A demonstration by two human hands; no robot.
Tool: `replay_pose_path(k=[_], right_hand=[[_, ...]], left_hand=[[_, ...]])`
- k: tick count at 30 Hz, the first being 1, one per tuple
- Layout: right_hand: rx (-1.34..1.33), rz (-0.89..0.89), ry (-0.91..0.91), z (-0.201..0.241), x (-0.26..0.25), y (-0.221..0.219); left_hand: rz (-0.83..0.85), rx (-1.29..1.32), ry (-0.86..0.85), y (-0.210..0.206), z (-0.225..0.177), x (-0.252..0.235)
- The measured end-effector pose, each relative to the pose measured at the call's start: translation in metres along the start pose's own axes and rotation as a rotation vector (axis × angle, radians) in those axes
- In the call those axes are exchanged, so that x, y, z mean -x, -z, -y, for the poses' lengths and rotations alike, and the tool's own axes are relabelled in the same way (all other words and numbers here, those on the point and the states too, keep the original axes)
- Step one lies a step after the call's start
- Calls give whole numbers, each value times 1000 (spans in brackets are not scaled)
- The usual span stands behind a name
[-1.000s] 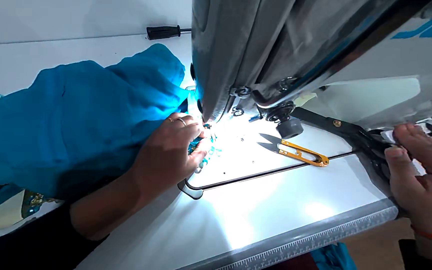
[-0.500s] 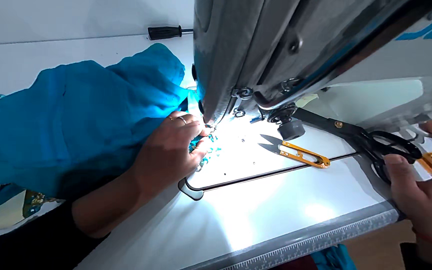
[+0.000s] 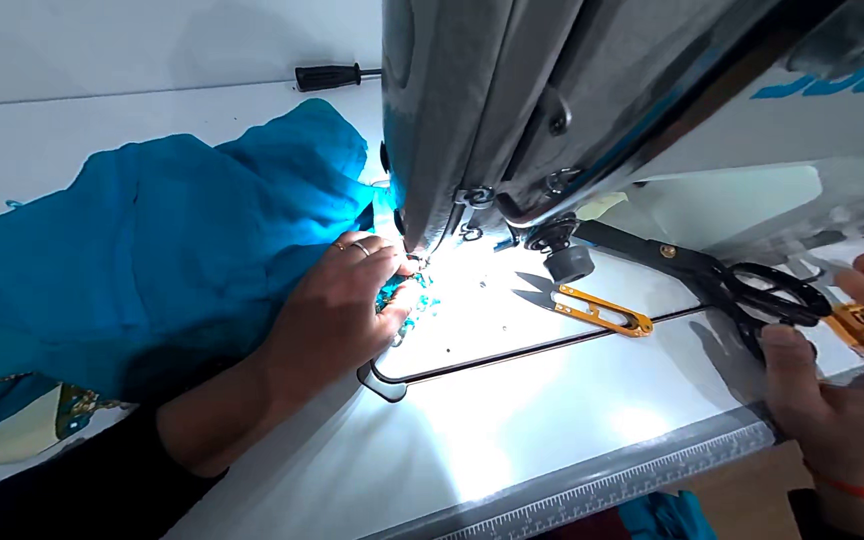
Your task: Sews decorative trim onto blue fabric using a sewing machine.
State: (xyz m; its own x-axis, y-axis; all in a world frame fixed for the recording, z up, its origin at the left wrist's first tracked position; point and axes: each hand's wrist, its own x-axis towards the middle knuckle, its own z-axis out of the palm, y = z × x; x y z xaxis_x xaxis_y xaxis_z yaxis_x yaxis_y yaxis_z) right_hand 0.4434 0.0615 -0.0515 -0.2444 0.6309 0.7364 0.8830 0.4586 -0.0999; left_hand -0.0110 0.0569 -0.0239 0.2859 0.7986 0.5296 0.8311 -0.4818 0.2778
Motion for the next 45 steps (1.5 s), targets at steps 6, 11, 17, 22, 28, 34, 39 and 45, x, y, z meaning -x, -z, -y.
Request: replay_pose_path(k=[6,11,17,22,28,34,39,45], right_hand=[[-60,-12,199,52,-17,-5],[-250,26,336,97,-45,-27],[-582,143,617,149,-84,-72],[-745,259,570,178,-94,-90],[-779,406,520,190,-89,-85],[-753,482,540,197,-90,-87],[-753,520,467,205,-89,-87],[-762,442,547,205,-91,-87]], left_hand=[[35,14,37,2,-1,-2],[74,42,55,4,-1,-4],[80,94,118,14,8,2],[49,212,148,29,5,27],[66,181,135,27,-20,49],[83,134,159,29,-21,46],[117,104,141,30,-24,46],[126,10,94,29,-25,46]])
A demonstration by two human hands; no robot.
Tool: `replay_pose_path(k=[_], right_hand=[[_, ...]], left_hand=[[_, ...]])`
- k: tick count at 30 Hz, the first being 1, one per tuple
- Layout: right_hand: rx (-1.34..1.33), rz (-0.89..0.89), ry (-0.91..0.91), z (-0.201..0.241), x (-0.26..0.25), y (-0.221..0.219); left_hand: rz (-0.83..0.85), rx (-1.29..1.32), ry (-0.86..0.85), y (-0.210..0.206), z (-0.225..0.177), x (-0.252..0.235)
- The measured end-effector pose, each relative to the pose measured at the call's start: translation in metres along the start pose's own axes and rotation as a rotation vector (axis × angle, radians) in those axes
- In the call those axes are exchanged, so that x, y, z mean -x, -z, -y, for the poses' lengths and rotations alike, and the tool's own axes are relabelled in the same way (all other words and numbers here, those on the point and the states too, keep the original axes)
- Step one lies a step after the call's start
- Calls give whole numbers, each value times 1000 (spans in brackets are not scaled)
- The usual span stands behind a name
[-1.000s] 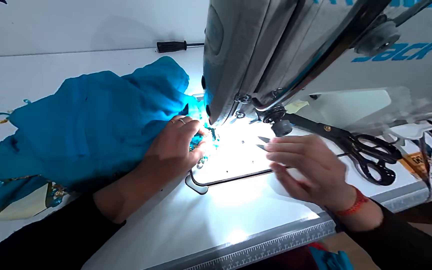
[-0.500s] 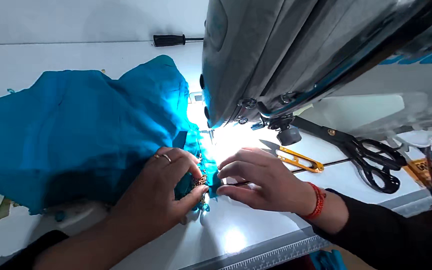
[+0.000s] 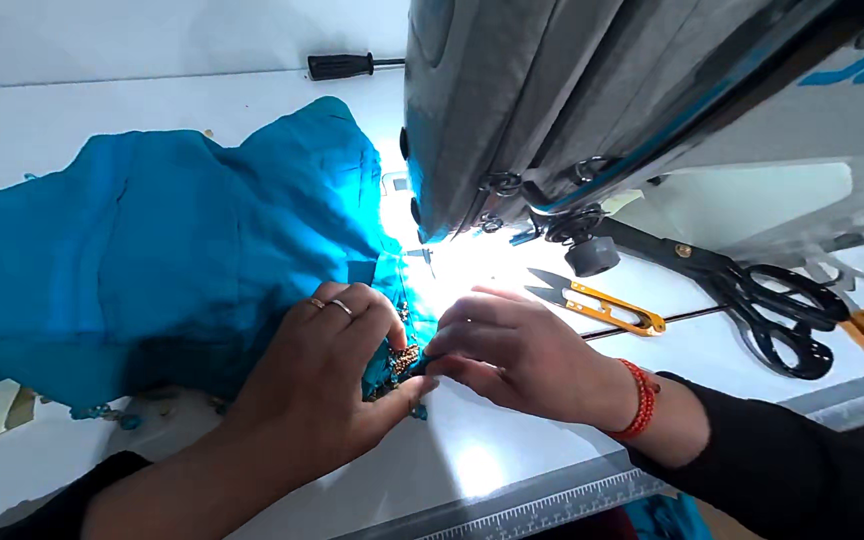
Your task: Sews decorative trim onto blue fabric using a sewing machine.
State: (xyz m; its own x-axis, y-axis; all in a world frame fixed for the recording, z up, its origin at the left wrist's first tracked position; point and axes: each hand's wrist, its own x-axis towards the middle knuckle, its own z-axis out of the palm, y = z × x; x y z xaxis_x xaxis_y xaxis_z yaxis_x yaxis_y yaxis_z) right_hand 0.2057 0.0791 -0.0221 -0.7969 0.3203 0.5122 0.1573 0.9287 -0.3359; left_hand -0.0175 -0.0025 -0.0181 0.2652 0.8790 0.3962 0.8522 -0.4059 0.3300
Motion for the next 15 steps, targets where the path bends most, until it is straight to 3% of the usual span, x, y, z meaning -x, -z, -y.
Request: replay_pose_path(k=[15], right_hand=[[-33,-119,85,5,0,5]], left_hand=[[-181,-28,-164,9,-6,2]])
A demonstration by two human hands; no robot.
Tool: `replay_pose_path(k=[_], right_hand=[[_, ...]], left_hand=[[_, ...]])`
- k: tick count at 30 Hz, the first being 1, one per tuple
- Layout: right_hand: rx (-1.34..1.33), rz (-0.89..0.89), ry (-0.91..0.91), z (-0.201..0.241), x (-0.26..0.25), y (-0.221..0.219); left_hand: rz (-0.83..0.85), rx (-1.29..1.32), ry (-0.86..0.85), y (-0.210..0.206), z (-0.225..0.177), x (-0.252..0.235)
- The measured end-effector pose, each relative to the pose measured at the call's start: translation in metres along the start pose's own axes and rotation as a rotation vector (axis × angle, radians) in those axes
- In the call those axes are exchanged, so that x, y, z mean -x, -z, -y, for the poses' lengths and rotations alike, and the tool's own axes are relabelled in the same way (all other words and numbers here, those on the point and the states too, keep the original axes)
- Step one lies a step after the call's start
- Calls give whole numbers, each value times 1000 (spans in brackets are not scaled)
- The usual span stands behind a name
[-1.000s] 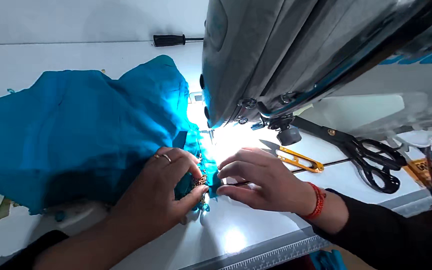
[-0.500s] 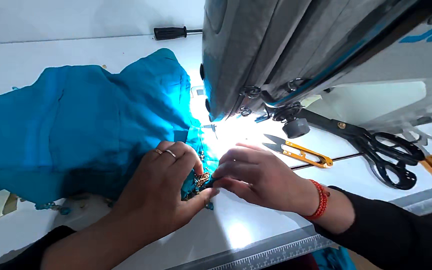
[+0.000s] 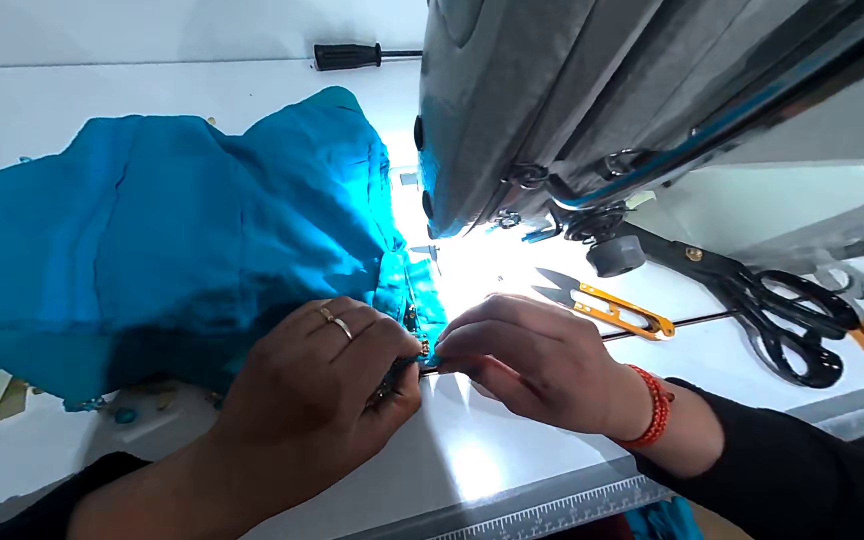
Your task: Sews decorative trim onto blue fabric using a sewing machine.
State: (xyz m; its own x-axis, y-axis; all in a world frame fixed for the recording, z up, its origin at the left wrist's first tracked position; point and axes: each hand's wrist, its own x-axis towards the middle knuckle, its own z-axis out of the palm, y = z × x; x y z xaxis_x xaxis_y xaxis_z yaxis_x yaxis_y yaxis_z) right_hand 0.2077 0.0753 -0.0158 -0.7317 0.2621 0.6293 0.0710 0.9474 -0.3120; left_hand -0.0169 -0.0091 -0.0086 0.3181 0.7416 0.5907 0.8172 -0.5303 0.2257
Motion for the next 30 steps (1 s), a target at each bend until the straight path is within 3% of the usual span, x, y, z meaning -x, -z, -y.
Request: replay_pose_path(k=[17,30], right_hand=[[-476,-50,-309,11,-8,-2],[-175,-149,-136,14,-5,-5]], left_hand=[[-124,151,-39,-1,5,0],[-130,219,-17,-2,4,-1]])
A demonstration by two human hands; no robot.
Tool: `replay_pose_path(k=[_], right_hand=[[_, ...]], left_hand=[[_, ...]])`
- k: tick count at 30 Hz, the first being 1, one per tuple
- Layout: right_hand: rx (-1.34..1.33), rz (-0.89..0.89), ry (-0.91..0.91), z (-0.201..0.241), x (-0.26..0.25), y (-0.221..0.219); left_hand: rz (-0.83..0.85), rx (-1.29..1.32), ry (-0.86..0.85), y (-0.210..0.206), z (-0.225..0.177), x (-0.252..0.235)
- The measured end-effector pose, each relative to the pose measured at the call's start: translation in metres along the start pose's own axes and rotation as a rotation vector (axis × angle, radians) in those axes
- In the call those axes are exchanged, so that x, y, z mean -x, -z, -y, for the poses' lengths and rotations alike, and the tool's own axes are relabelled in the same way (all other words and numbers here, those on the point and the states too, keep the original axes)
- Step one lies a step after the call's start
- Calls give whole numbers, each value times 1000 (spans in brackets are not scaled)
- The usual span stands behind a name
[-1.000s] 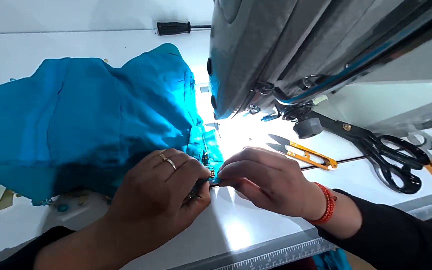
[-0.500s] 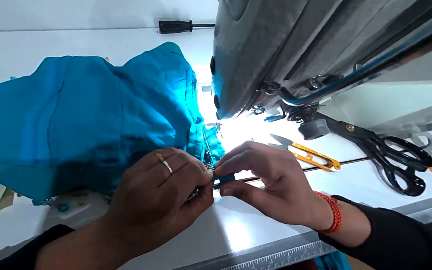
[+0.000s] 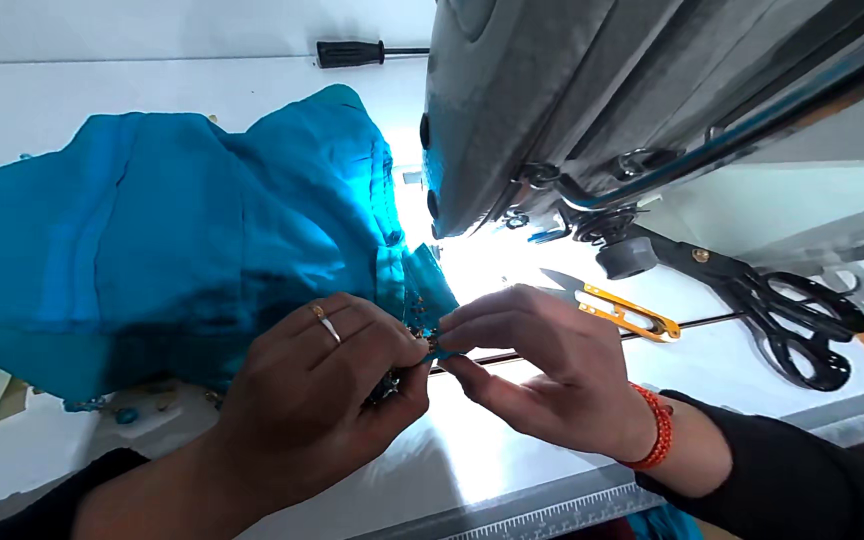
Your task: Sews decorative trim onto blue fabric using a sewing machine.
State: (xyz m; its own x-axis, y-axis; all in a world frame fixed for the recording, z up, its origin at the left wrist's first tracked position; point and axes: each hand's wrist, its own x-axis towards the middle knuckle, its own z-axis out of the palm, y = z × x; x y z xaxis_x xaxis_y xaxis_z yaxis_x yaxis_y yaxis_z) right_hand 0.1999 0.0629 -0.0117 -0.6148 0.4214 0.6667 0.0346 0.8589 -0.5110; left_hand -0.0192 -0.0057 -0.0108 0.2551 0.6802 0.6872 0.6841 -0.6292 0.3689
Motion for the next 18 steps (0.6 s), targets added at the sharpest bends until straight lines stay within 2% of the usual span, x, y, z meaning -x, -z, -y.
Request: replay_pose_path(k=[11,18], right_hand=[[309,-96,169,2,1,0],[221,-140,100,8,-3,-8]], left_hand=[[-18,153,80,-2,-5,1],[-69,204,115,-3,-5,1]])
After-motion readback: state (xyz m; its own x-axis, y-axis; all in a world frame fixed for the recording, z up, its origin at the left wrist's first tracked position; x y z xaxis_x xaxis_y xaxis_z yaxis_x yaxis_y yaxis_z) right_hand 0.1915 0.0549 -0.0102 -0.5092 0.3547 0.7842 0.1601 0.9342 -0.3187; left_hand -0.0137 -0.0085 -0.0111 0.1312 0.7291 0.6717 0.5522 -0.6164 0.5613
